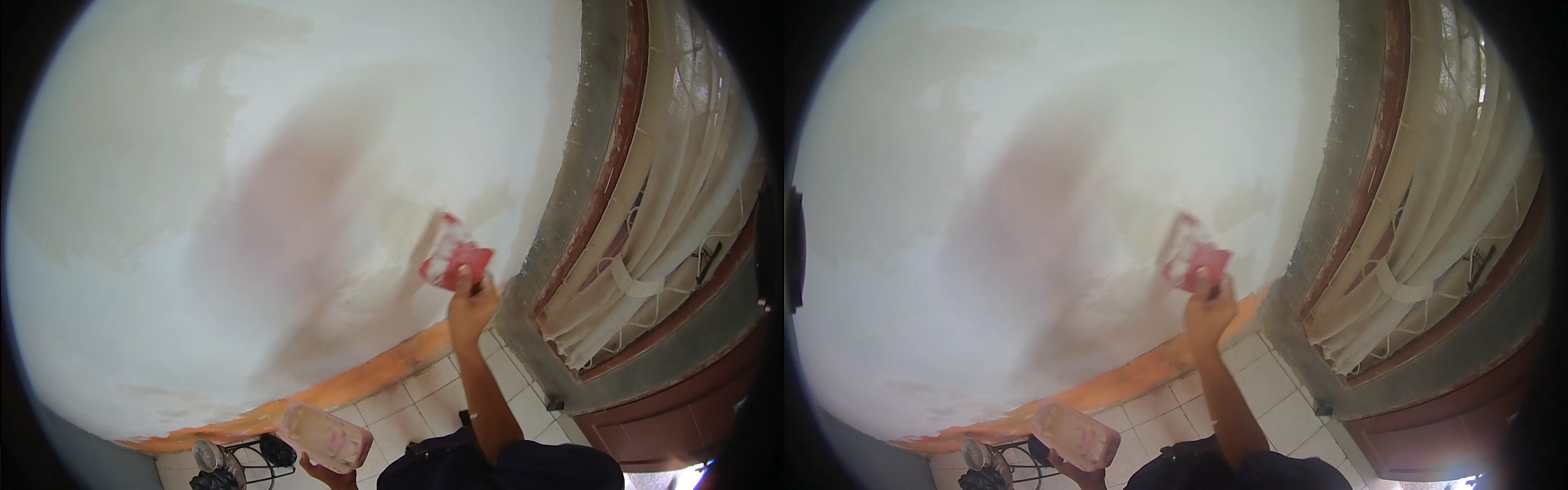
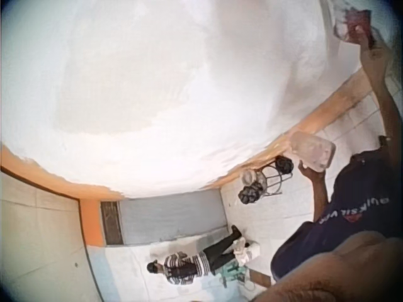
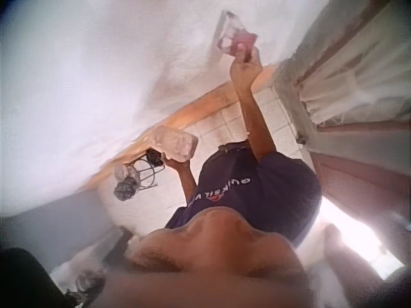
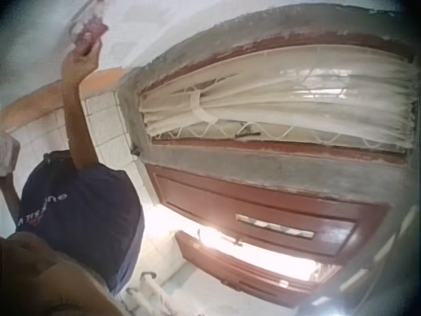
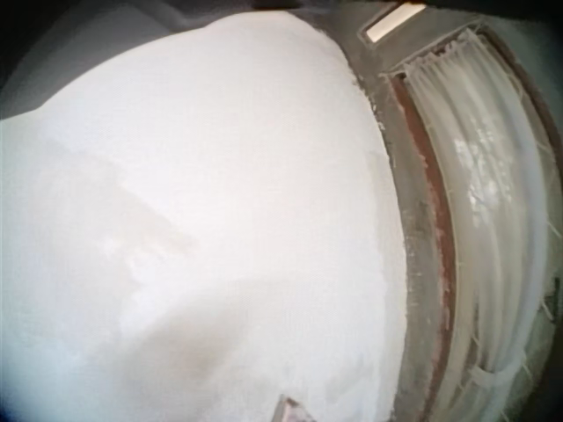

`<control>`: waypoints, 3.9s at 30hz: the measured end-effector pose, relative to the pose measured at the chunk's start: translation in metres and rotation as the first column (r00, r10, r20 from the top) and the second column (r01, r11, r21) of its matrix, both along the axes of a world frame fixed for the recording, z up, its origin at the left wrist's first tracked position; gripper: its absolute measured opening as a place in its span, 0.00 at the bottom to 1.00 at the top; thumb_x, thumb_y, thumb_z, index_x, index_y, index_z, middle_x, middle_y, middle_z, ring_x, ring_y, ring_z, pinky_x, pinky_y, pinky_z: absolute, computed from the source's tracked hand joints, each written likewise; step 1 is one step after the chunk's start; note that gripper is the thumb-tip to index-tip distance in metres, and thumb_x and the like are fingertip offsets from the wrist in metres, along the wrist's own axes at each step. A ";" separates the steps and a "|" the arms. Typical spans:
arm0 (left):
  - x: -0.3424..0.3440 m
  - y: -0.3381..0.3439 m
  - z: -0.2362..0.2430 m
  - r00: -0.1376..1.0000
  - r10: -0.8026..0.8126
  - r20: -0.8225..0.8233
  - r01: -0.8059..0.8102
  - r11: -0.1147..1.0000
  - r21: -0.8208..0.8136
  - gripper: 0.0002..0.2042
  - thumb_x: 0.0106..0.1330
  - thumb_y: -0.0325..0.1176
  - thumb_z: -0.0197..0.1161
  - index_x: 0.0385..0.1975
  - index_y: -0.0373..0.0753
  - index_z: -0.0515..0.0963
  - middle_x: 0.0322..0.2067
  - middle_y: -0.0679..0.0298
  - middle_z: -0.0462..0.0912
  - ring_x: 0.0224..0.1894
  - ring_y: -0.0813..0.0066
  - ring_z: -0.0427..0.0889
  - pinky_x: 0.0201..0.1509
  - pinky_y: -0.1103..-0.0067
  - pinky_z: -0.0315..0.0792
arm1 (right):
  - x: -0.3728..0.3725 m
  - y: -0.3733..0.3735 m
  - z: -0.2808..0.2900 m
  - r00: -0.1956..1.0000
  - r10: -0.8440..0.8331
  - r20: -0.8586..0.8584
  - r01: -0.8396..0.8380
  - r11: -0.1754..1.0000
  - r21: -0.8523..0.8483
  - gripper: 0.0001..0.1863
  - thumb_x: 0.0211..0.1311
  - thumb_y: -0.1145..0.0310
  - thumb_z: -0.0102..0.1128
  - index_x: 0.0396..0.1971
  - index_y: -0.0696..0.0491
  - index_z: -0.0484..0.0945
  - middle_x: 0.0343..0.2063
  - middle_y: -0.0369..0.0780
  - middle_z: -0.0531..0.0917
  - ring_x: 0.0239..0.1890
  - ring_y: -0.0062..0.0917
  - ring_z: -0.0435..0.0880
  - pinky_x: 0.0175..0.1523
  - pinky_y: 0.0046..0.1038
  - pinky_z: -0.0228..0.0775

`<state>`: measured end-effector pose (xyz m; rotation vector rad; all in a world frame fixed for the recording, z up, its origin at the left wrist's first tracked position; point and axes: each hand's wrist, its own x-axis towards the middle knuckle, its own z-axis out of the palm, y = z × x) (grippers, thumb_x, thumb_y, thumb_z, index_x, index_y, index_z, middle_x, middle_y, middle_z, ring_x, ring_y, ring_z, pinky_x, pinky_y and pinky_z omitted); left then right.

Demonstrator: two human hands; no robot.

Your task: The person applies white plaster to a wall using a scraper, repeatedly scooping material from a pink container and smoothing it over a large circular patch on the wall surface.

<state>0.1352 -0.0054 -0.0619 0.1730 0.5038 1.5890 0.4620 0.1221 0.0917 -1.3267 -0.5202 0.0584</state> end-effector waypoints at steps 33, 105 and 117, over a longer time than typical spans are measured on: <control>-0.027 0.045 -0.058 0.995 -0.098 0.019 0.100 0.978 -0.181 0.42 0.56 0.53 0.61 0.70 0.41 0.56 0.66 0.54 0.63 0.68 0.51 0.62 0.70 0.50 0.57 | -0.034 0.016 0.045 0.899 0.335 -0.280 -0.189 0.876 0.443 0.07 0.65 0.73 0.62 0.39 0.58 0.83 0.29 0.32 0.82 0.31 0.12 0.75 0.36 0.17 0.69; -0.033 0.037 -0.028 0.993 -0.116 0.031 0.116 0.993 0.003 0.42 0.55 0.54 0.62 0.69 0.43 0.58 0.66 0.53 0.64 0.68 0.48 0.62 0.70 0.49 0.58 | -0.119 0.045 0.058 0.911 0.198 0.361 -0.299 0.922 0.248 0.05 0.56 0.80 0.63 0.34 0.60 0.79 0.30 0.43 0.86 0.24 0.15 0.79 0.26 0.17 0.70; -0.028 0.027 -0.020 1.000 0.023 -0.018 -0.026 0.988 -0.152 0.44 0.52 0.53 0.66 0.68 0.41 0.57 0.65 0.53 0.64 0.67 0.52 0.62 0.70 0.54 0.58 | 0.052 0.048 -0.064 0.860 0.062 -0.507 -0.010 0.994 0.105 0.06 0.60 0.76 0.60 0.33 0.63 0.78 0.26 0.39 0.82 0.27 0.19 0.77 0.32 0.23 0.69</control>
